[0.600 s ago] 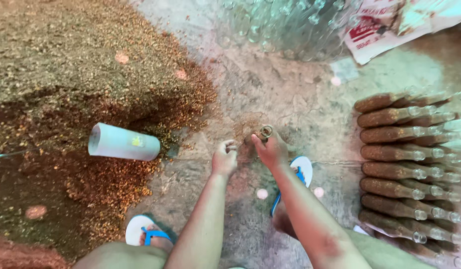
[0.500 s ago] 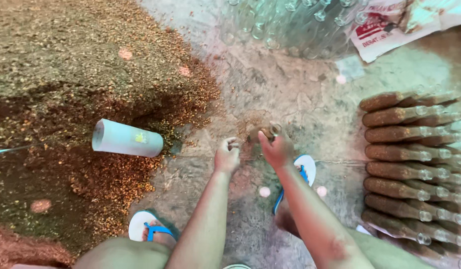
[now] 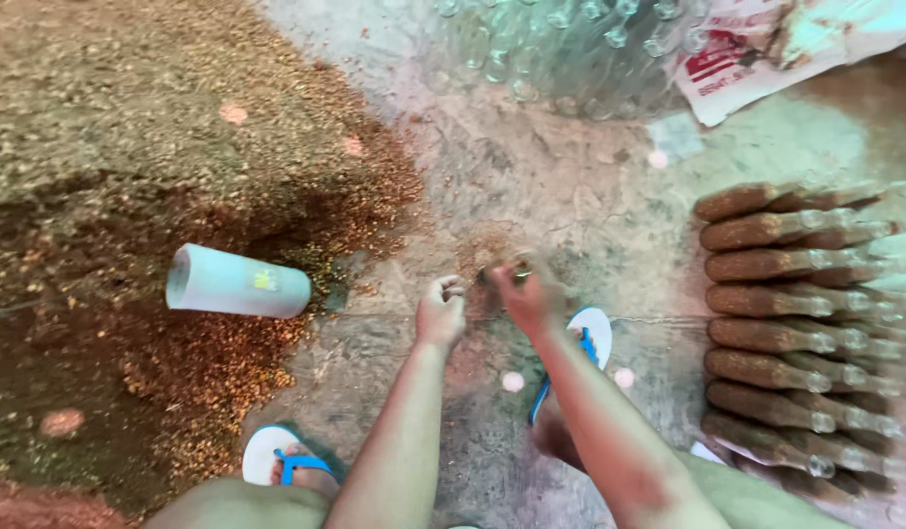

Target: The person scoops a brown granular substance from a pile on the floor into a plastic bottle using a white scoop. They then use a thin metal rod to push the contents down inside the bottle. The filled bottle is placed with others on the floor.

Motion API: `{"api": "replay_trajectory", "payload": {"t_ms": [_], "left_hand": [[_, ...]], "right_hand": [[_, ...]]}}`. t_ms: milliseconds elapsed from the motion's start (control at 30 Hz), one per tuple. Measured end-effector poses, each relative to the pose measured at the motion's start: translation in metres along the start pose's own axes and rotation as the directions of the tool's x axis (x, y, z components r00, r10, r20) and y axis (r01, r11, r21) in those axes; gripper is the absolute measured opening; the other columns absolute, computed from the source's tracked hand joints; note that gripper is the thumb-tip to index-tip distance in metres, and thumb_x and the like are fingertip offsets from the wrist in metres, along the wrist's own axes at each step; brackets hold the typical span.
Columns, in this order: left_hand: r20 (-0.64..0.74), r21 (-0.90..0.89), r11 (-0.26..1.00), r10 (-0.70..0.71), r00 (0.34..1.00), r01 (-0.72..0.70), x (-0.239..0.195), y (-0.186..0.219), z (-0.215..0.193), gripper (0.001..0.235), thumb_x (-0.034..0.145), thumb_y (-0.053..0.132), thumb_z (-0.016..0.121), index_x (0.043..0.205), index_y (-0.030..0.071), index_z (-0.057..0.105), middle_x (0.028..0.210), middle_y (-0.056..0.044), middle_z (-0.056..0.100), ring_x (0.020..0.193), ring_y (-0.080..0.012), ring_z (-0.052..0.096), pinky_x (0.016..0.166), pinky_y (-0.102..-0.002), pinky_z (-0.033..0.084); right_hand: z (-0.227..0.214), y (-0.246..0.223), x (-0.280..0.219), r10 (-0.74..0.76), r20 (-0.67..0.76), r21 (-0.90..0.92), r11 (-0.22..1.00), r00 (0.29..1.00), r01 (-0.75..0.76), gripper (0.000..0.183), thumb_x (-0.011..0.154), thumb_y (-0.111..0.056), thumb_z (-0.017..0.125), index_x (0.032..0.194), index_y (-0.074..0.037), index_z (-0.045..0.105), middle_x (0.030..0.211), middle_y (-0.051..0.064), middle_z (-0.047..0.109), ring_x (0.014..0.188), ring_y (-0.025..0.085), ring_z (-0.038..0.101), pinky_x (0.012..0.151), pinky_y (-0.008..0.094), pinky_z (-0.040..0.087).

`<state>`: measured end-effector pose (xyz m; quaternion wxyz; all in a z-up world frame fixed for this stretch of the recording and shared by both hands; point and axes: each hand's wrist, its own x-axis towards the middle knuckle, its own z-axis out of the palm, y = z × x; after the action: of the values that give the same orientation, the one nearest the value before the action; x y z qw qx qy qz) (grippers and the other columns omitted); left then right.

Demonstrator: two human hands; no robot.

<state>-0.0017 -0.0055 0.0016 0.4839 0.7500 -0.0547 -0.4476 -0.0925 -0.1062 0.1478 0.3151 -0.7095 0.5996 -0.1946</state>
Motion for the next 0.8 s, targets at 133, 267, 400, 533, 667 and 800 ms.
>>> {"api": "replay_trajectory", "payload": {"t_ms": [133,267,400,533,667,800], "left_hand": [[0.018,-0.018,1.0,0.001,1.0,-0.001,-0.009,0.02,-0.003,0.049,0.084,0.013,0.056,0.132,0.016,0.067,0.111,-0.006,0.076,0.105,-0.0215,0.072,0.086,-0.035,0.06],[0.076,0.163,0.978,0.12,0.99,-0.131,-0.061,0.086,-0.014,0.053,0.08,0.014,0.058,0.131,0.017,0.068,0.118,-0.006,0.072,0.121,-0.0243,0.065,0.104,-0.039,0.052],[0.1,0.3,0.918,0.239,0.966,-0.258,-0.09,0.118,-0.015,0.055,0.079,0.02,0.065,0.134,0.021,0.064,0.127,-0.008,0.066,0.132,-0.0268,0.059,0.117,-0.04,0.046],[0.13,0.369,0.887,0.248,0.96,-0.279,-0.101,0.138,-0.025,0.051,0.085,0.025,0.066,0.135,0.029,0.063,0.128,-0.003,0.067,0.131,-0.0238,0.06,0.116,-0.039,0.046],[0.089,0.234,0.961,0.128,0.988,-0.146,-0.105,0.131,-0.041,0.051,0.086,0.017,0.057,0.136,0.021,0.064,0.13,-0.011,0.07,0.13,-0.0274,0.062,0.113,-0.042,0.049],[0.037,0.198,0.975,0.092,0.995,-0.097,-0.075,0.093,-0.042,0.052,0.085,0.015,0.054,0.135,0.023,0.065,0.131,-0.01,0.071,0.127,-0.0242,0.064,0.11,-0.039,0.051]], "right_hand": [[-0.01,0.007,0.01,-0.024,0.131,0.053,0.998,0.991,0.017,0.053,0.09,-0.055,0.073,0.099,-0.002,0.076,0.096,0.026,0.075,0.104,0.045,0.069,0.089,0.06,0.052],[-0.014,0.029,0.022,-0.294,0.19,-0.043,0.951,0.937,0.307,0.047,0.09,-0.055,0.073,0.095,-0.009,0.079,0.084,0.017,0.076,0.089,0.037,0.075,0.078,0.046,0.058],[-0.003,0.038,0.027,-0.277,0.281,0.071,0.961,0.919,0.268,0.049,0.087,-0.053,0.077,0.101,-0.006,0.079,0.091,0.019,0.077,0.096,0.038,0.074,0.081,0.049,0.057],[-0.02,0.017,0.02,-0.234,0.287,0.143,0.969,0.929,0.2,0.041,0.086,-0.051,0.079,0.097,-0.011,0.081,0.088,0.011,0.078,0.092,0.029,0.076,0.08,0.042,0.058],[-0.039,0.017,0.016,-0.273,0.143,0.033,0.962,0.951,0.271,0.044,0.089,-0.05,0.079,0.094,-0.006,0.078,0.084,0.02,0.074,0.09,0.037,0.074,0.078,0.049,0.055],[-0.024,0.05,0.024,-0.404,0.004,-0.042,0.914,0.915,0.404,0.037,0.091,-0.047,0.079,0.092,-0.011,0.077,0.079,0.012,0.074,0.085,0.035,0.075,0.079,0.044,0.058]]}}
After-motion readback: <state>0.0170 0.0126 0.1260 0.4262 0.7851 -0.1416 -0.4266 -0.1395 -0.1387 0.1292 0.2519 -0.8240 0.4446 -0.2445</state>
